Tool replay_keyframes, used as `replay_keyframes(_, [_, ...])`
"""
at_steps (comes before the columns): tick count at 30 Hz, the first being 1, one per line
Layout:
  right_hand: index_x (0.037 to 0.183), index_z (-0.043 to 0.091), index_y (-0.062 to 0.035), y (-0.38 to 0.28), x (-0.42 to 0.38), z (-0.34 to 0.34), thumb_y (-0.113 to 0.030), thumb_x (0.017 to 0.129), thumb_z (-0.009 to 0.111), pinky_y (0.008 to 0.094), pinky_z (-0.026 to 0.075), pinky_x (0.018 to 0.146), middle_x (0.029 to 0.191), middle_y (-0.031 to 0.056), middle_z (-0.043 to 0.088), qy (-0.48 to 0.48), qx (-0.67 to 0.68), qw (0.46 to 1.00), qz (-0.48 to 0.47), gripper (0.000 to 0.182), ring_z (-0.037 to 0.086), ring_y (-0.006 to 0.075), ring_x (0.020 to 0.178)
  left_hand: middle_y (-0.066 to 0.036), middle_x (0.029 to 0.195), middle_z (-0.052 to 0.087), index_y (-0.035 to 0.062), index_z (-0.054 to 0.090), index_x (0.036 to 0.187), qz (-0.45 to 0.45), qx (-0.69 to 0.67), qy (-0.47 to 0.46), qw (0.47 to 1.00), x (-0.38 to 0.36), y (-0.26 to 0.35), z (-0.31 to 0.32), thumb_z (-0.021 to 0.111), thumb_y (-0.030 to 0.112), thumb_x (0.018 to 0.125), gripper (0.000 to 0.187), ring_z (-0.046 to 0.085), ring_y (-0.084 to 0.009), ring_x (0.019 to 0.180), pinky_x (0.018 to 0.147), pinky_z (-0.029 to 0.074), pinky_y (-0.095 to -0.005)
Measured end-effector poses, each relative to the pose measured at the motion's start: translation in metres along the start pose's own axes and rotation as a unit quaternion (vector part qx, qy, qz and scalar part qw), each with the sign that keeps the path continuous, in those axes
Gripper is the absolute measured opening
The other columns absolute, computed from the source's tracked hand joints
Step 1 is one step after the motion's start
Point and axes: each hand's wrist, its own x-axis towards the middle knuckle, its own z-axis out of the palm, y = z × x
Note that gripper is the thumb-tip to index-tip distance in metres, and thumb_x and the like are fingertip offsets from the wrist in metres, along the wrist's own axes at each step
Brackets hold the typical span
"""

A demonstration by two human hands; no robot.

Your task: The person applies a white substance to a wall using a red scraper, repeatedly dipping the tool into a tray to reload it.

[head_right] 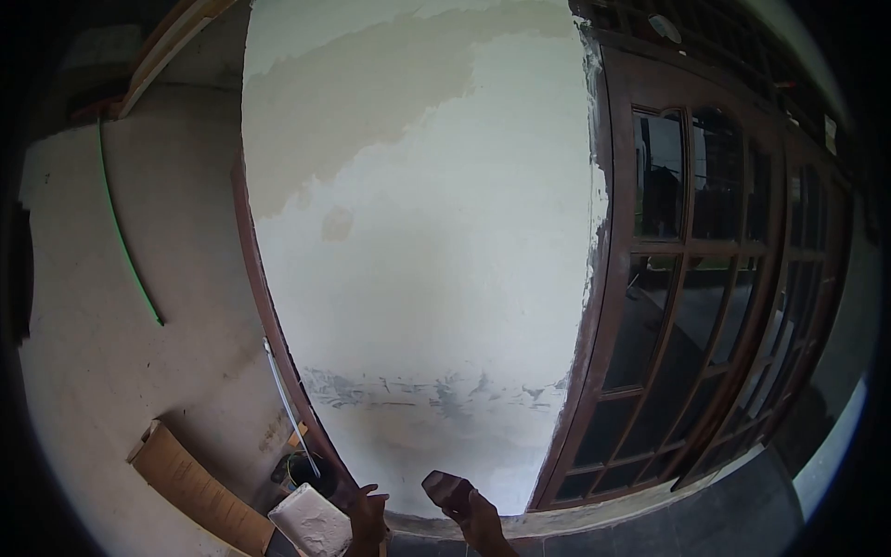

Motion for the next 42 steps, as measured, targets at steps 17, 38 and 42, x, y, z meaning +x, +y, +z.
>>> replay_keyframes(17, [0.138,0.051,-0.0063,0.125,-0.014,0.172,-0.042,0.106,0.047,0.0460,0.052,0.101,0.131,0.0118,0.060,0.087,0.025,0.993,-0.080,0.048,0.059,0.0288,0.121,-0.029,0.151,0.045,-0.0066,0.035,0.152,0.071,-0.053,-0.011,0.996,0.033,-0.010,-0.235,0.031,0.065,0.103,0.087,0.040,-0.0395,0.145,0.119,0.029,-0.0444])
replay_keyframes(38, [0.136,0.051,-0.0008,0.189,0.075,0.201,-0.044,0.108,0.043,0.0440,0.058,0.095,0.126,0.0169,0.064,0.125,-0.061,0.990,-0.020,0.052,0.065,0.0306,0.114,-0.025,0.157,0.038,-0.0064,0.032,0.154,-0.135,-0.077,0.052,0.987,0.067,-0.134,-0.301,0.025,0.069,0.102,0.092,0.034,-0.0357,0.149,0.122,0.023,-0.0443])
replay_keyframes(42, [0.134,0.052,0.0014,0.218,0.090,0.192,-0.042,0.108,0.043,0.0439,0.058,0.094,0.125,0.0161,0.064,0.158,-0.091,0.983,0.026,0.052,0.066,0.0306,0.112,-0.025,0.158,0.037,-0.0059,0.031,0.154,-0.188,-0.079,0.064,0.977,0.052,-0.168,-0.295,0.024,0.070,0.101,0.093,0.033,-0.0351,0.149,0.123,0.022,-0.0444])
